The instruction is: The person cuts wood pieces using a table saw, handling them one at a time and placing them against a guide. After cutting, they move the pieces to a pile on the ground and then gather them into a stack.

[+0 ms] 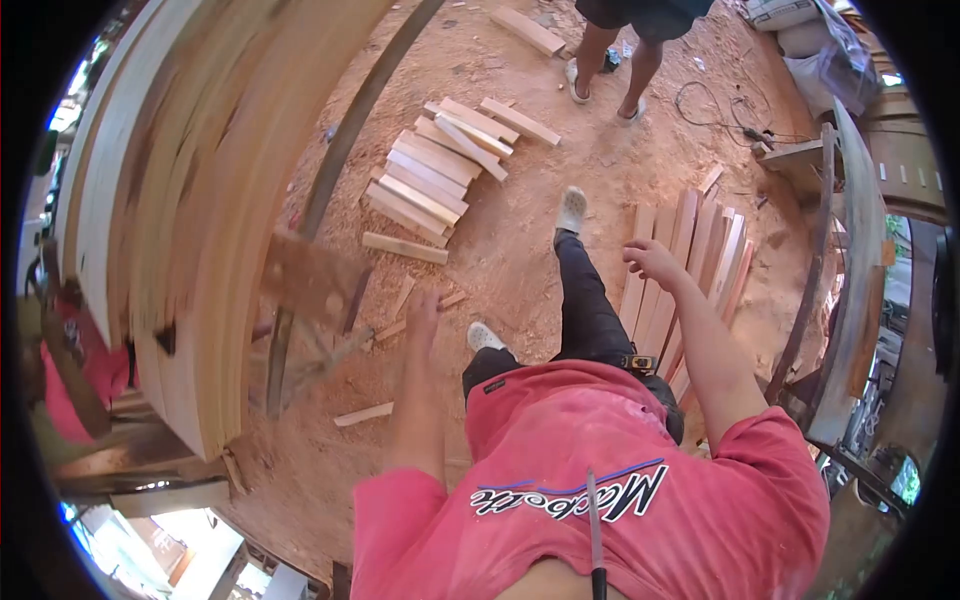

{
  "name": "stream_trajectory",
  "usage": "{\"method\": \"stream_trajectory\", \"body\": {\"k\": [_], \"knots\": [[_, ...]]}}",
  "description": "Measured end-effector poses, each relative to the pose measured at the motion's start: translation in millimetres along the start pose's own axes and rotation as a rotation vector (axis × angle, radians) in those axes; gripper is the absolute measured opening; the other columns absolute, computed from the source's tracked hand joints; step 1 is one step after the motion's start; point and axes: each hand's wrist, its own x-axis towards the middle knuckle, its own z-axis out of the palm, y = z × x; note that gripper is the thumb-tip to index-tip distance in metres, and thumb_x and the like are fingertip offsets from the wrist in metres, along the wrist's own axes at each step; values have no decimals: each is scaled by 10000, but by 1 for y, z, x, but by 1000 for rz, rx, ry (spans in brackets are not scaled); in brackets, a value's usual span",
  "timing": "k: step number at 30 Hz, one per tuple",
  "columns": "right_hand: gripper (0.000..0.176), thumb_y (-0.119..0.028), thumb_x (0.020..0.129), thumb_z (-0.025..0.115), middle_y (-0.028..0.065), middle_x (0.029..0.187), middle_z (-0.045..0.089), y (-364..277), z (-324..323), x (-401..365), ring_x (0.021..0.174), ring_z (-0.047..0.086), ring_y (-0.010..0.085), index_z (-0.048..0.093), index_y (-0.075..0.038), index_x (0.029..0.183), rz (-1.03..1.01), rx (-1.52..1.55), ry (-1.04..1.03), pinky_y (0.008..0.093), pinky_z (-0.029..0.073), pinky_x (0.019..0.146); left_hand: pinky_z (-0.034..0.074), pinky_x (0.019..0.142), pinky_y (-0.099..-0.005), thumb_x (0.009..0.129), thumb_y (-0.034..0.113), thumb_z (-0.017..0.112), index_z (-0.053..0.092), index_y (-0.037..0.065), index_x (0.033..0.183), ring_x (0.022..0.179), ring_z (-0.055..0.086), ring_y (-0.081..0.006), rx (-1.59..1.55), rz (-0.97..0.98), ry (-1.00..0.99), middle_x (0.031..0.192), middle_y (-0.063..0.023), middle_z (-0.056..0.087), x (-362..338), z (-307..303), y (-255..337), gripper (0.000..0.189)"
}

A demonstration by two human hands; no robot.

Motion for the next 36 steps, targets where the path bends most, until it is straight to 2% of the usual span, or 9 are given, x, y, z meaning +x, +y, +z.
{"method": "stream_trajectory", "body": {"k": [8, 10, 11, 13, 16, 21, 24, 31, 36], "knots": [[314, -302, 894, 588, 67, 844, 681, -5, -38, 270, 728, 645, 165, 695, -63, 1065, 214, 174, 95, 342, 502, 645, 424, 607, -252, 939, 457, 523, 672, 66, 894, 723, 609, -137, -384, -567, 338, 829, -70, 669, 44, 64, -13, 421], [306, -276, 861, 595, 142, 857, 706, 18, -38, 357, 809, 689, 238, 722, -48, 1022, -107, -469, -252, 385, 524, 717, 445, 621, -319, 925, 432, 539, 690, 29, 870, 724, 624, -177, -144, -674, 372, 803, -89, 673, 56, 85, 8, 434], [306, -268, 847, 607, 169, 876, 709, 3, -35, 372, 848, 693, 265, 727, -39, 1010, -43, -456, -172, 395, 526, 749, 445, 621, -319, 925, 432, 539, 690, 29, 870, 724, 624, -177, -122, -727, 379, 803, -89, 673, 56, 92, 18, 434], [321, -260, 824, 629, 195, 932, 716, -40, -34, 418, 896, 695, 301, 725, -29, 1025, 2, -315, -37, 412, 527, 792, 481, 709, -377, 918, 403, 551, 692, -31, 934, 760, 647, -241, 355, -577, 116, 845, -132, 690, 105, 122, 51, 457], [294, -234, 863, 624, 100, 832, 693, -54, -22, 481, 713, 631, 179, 699, -4, 1032, 1, -126, -16, 342, 519, 689, 492, 831, -377, 925, 354, 569, 683, -55, 1010, 865, 665, -268, 287, -306, 4, 934, -171, 704, 172, 169, 76, 433], [404, -243, 808, 699, 150, 962, 698, -50, 9, 571, 880, 667, 226, 668, 10, 1121, -40, -339, -27, 353, 527, 802, 489, 845, -331, 933, 313, 607, 683, -53, 1036, 891, 653, -199, 165, -251, -39, 932, -141, 709, 295, 238, 118, 388], [513, -248, 783, 714, 188, 1073, 678, -47, 30, 621, 1007, 656, 277, 614, 19, 1210, -96, -496, -25, 366, 517, 880, 490, 882, -340, 917, 334, 623, 669, -64, 1094, 942, 664, -241, 172, -261, 28, 988, -171, 712, 389, 267, 35, 438], [589, -186, 773, 657, 258, 1310, 546, -83, 80, 744, 1216, 542, 375, 502, 31, 1299, -175, -971, 298, 399, 483, 986, 447, 989, -411, 787, 379, 730, 572, -99, 1173, 1128, 559, -392, 342, -113, 482, 1213, -274, 553, 511, 319, 15, 634], [482, -225, 752, 693, 204, 1097, 659, -101, 92, 790, 1088, 623, 353, 602, -35, 1187, -202, -1045, 180, 421, 505, 937, 453, 937, -448, 734, 284, 762, 588, -115, 1066, 1006, 584, -430, 322, 177, 789, 1023, -256, 604, 553, 347, -14, 548]]}}
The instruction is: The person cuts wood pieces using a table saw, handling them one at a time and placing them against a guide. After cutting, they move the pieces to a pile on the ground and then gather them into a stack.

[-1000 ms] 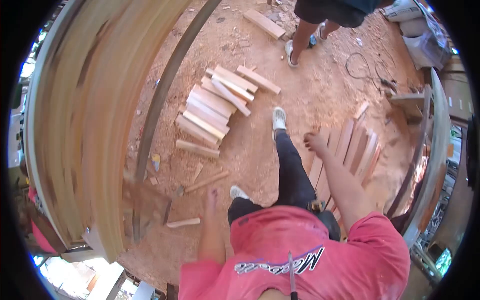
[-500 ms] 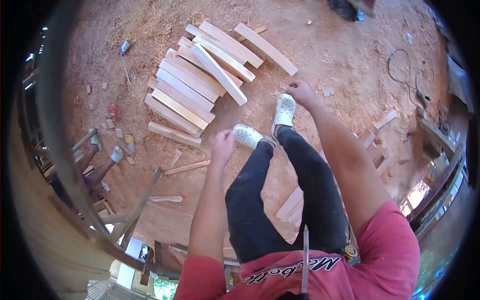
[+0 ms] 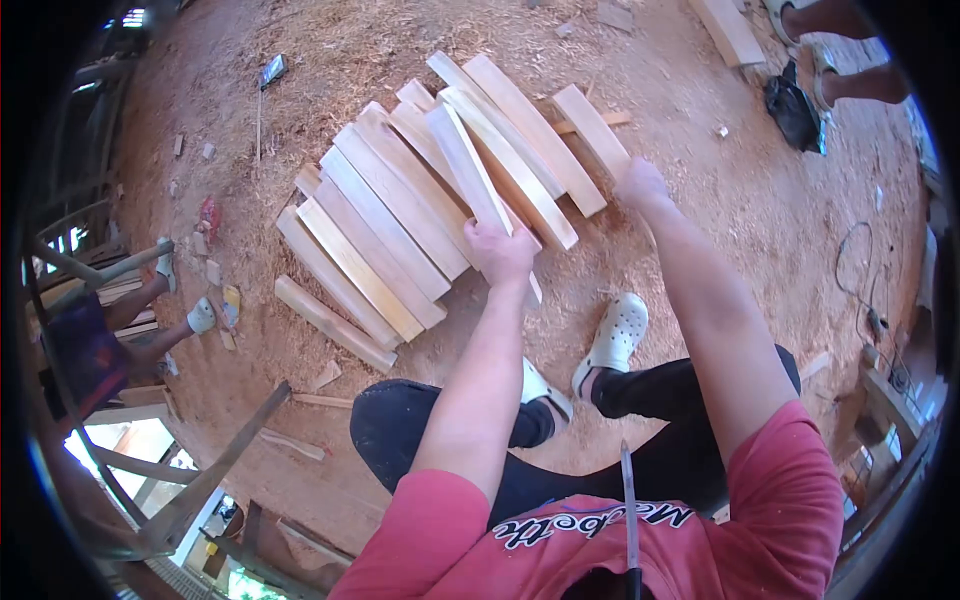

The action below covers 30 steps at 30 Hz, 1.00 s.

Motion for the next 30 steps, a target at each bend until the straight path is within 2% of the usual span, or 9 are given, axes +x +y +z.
{"method": "stream_trajectory", "body": {"k": [5, 10, 14, 15, 16, 18, 19, 21, 30], "knots": [[474, -296, 685, 744, 172, 939, 714, -29, -20, -4, 923, 686, 292, 690, 5, 1048, -222, 632, 43, 367, 531, 840, 449, 979, -413, 679, 78, 674, 528, -98, 1187, 1095, 575, -391, -207, -582, -141, 1117, -258, 577, 22, -3, 0, 557], [596, -396, 753, 766, 124, 1123, 670, -88, -14, 27, 1011, 615, 227, 639, -4, 1184, -436, 750, -249, 360, 480, 866, 424, 1002, -364, 818, 159, 632, 496, -78, 1290, 1176, 557, -311, -775, -488, -20, 1227, -228, 586, 30, 21, -1, 546], [733, -579, 905, 564, 216, 1322, 567, -109, 11, 39, 1256, 518, 281, 545, 21, 1327, -179, 1021, -245, 405, 398, 1045, 403, 1026, -341, 974, 247, 528, 408, -69, 1397, 1211, 530, -258, -991, -583, 11, 1334, -184, 549, 17, 19, -1, 541], [760, -607, 954, 455, 233, 1395, 506, -105, 17, 25, 1289, 492, 302, 505, 34, 1360, -461, 119, 20, 406, 383, 1071, 407, 1022, -345, 1003, 311, 503, 401, -68, 1398, 1198, 537, -254, -993, -547, -19, 1327, -174, 551, 10, 20, 1, 557], [760, -607, 954, 455, 233, 1395, 506, -112, 16, 25, 1289, 492, 302, 505, 34, 1360, -469, 112, 16, 406, 383, 1071, 407, 1022, -345, 1003, 311, 503, 401, -68, 1398, 1198, 537, -254, -995, -553, -10, 1327, -174, 551, 7, 20, 1, 557], [755, -613, 962, 436, 224, 1360, 542, -126, 17, 22, 1252, 525, 292, 521, 26, 1356, -9, 334, -122, 396, 397, 1062, 405, 1023, -340, 1009, 386, 490, 414, -48, 1402, 1205, 534, -249, -1158, -635, -138, 1335, -164, 547, 2, 18, -1, 590], [755, -613, 962, 436, 224, 1360, 542, -121, 23, 26, 1252, 525, 292, 521, 26, 1356, -13, 332, -129, 396, 397, 1062, 405, 1023, -340, 1009, 386, 490, 414, -48, 1402, 1205, 534, -249, -1154, -639, -132, 1335, -164, 547, 2, 12, -5, 590], [775, -634, 927, 495, 198, 1298, 597, -99, 39, 44, 1193, 575, 274, 537, 14, 1350, -115, 1257, -654, 388, 434, 1025, 398, 1046, -360, 1011, 446, 462, 415, -21, 1414, 1224, 529, -257, -1201, -767, -237, 1350, -150, 543, 7, -1, -12, 618], [833, -505, 808, 745, 153, 1302, 597, -88, 3, 14, 1174, 607, 282, 420, -61, 1432, -106, 1296, -979, 445, 489, 1018, 349, 1116, -460, 969, 654, 351, 298, 55, 1495, 1351, 419, -313, -1579, -775, -469, 1494, -153, 395, 16, -13, -7, 800]]}}
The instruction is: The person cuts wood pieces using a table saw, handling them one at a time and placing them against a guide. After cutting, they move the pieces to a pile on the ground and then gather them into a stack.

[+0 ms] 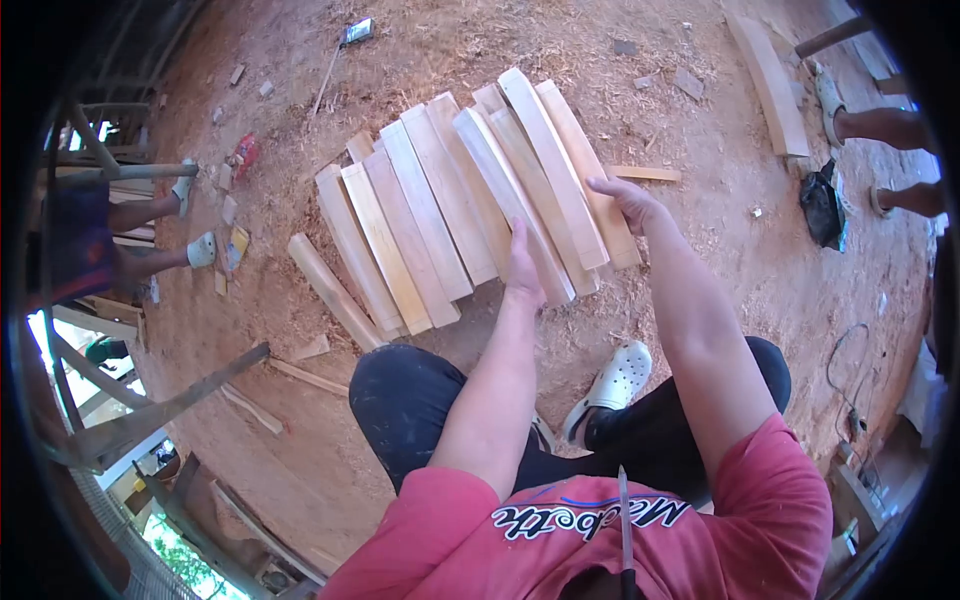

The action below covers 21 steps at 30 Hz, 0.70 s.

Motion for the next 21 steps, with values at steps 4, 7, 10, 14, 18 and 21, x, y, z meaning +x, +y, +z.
{"method": "stream_trajectory", "body": {"k": [4, 7, 10, 14, 18, 21], "knots": [[844, -535, 783, 760, 147, 1310, 595, -8, -3, -17, 1172, 608, 276, 442, -75, 1415, -16, -182, -65, 442, 489, 1013, 341, 1121, -460, 960, 680, 330, 300, 59, 1495, 1362, 404, -310, -17, -8, 2, 1497, -153, 388, -14, 12, -1, 821], [790, -562, 800, 731, 152, 1286, 613, 0, -23, -2, 1150, 619, 266, 502, -70, 1374, 135, -29, 32, 428, 494, 999, 343, 1120, -433, 943, 722, 291, 291, 47, 1497, 1356, 418, -299, -33, 75, 10, 1476, -161, 419, -8, 13, -15, 874], [758, -603, 829, 676, 158, 1276, 621, -1, -11, -7, 1128, 629, 249, 543, -58, 1338, 67, -32, 86, 415, 502, 978, 346, 1116, -443, 940, 718, 318, 336, 56, 1479, 1345, 428, -297, 29, 122, 8, 1462, -158, 434, 8, 13, -16, 854], [713, -604, 915, 539, 169, 1266, 620, -21, 9, 2, 1112, 629, 257, 526, -38, 1348, -102, -38, 47, 416, 500, 980, 352, 1114, -424, 985, 643, 310, 332, 24, 1473, 1335, 443, -297, 104, 147, -16, 1452, -173, 444, 35, 2, 6, 789], [582, -498, 1011, 417, 164, 1258, 623, -31, 5, 31, 1083, 638, 263, 523, -37, 1350, -86, 113, -56, 404, 509, 973, 337, 1129, -445, 1020, 565, 271, 319, -4, 1468, 1331, 439, -325, 170, 116, 70, 1461, -199, 423, 32, 16, 29, 726], [548, -449, 1025, 403, 170, 1247, 632, -24, 10, 22, 1092, 639, 274, 524, -21, 1345, -92, 198, -41, 401, 500, 989, 340, 1125, -458, 1024, 552, 275, 335, 20, 1470, 1343, 418, -325, -46, 154, 54, 1454, -183, 433, 41, 0, 24, 696]]}}
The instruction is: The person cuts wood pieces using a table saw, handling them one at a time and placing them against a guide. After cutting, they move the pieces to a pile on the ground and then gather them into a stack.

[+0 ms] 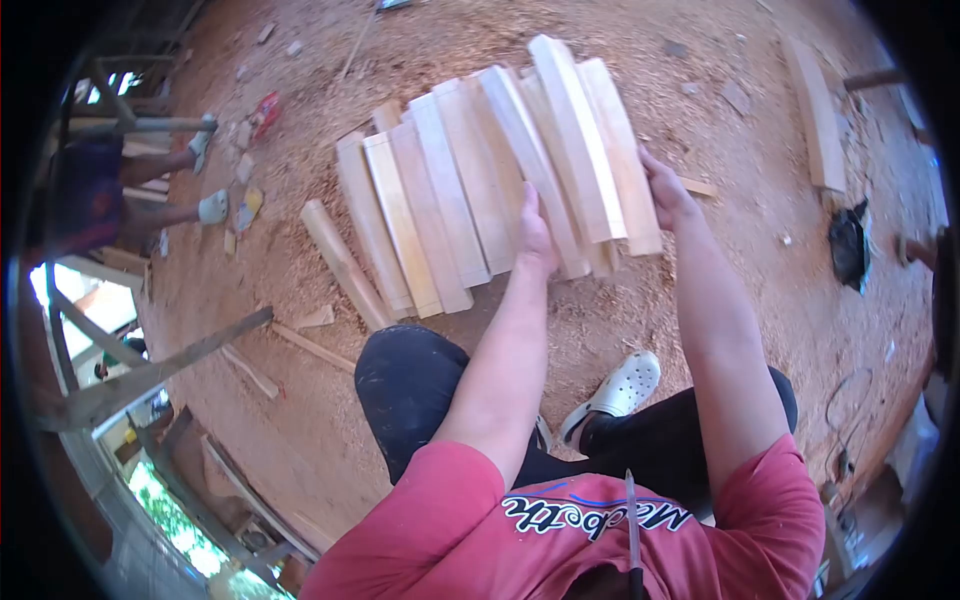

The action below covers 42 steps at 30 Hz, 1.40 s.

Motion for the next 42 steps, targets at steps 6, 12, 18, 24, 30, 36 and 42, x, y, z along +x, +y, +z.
{"method": "stream_trajectory", "body": {"k": [6, 12, 18, 24, 30, 36, 42], "knots": [[580, -494, 953, 536, 150, 1192, 666, 27, -28, 12, 1013, 672, 268, 579, -23, 1289, 14, 92, 54, 393, 554, 906, 372, 1103, -441, 1000, 596, 314, 381, 42, 1450, 1292, 466, -299, -58, -106, 32, 1407, -153, 483, -8, 5, 5, 716], [616, -491, 898, 603, 147, 1203, 663, -7, -94, 26, 1022, 665, 245, 580, -6, 1278, 11, -139, 1, 383, 545, 923, 361, 1099, -432, 860, 707, 525, 425, 74, 1453, 1294, 483, -272, 11, -227, -9, 1432, -142, 496, -19, -2, 15, 873], [619, -490, 853, 642, 145, 1117, 677, -5, -12, 3, 981, 664, 264, 593, -12, 1244, -79, -243, 30, 401, 558, 868, 342, 1108, -447, 738, 785, 604, 341, 55, 1495, 1330, 434, -295, -51, 228, -53, 1460, -163, 451, 3, 0, -8, 1084], [605, -481, 837, 662, 132, 1060, 686, 15, -8, -30, 935, 671, 256, 601, -19, 1223, -24, -269, 239, 403, 570, 828, 374, 1092, -448, 721, 784, 622, 337, 44, 1488, 1314, 449, -309, 107, -58, 83, 1429, -185, 466, -16, -19, -1, 1104], [594, -279, 768, 746, 153, 1034, 686, 8, 39, -66, 861, 688, 264, 563, 16, 1250, 26, -2, 47, 394, 581, 821, 428, 1062, -473, 690, 791, 635, 328, 5, 1470, 1279, 483, -340, 128, -82, -128, 1395, -209, 479, -32, 0, 7, 1149], [698, -233, 759, 752, 207, 1201, 615, -5, 74, -160, 1051, 639, 269, 476, 49, 1336, -99, 68, -89, 398, 528, 930, 440, 1043, -454, 683, 834, 587, 366, 17, 1454, 1270, 494, -310, 346, -113, -117, 1386, -175, 491, -109, 36, 57, 1144], [950, -305, 662, 817, 146, 1306, 551, 35, 131, -335, 1155, 564, 236, 371, 34, 1428, -452, 175, -125, 351, 454, 991, 551, 922, -387, 975, 450, 419, 387, 0, 1406, 1126, 612, -278, 591, -261, -111, 1272, -186, 558, -254, 125, 150, 624]]}}
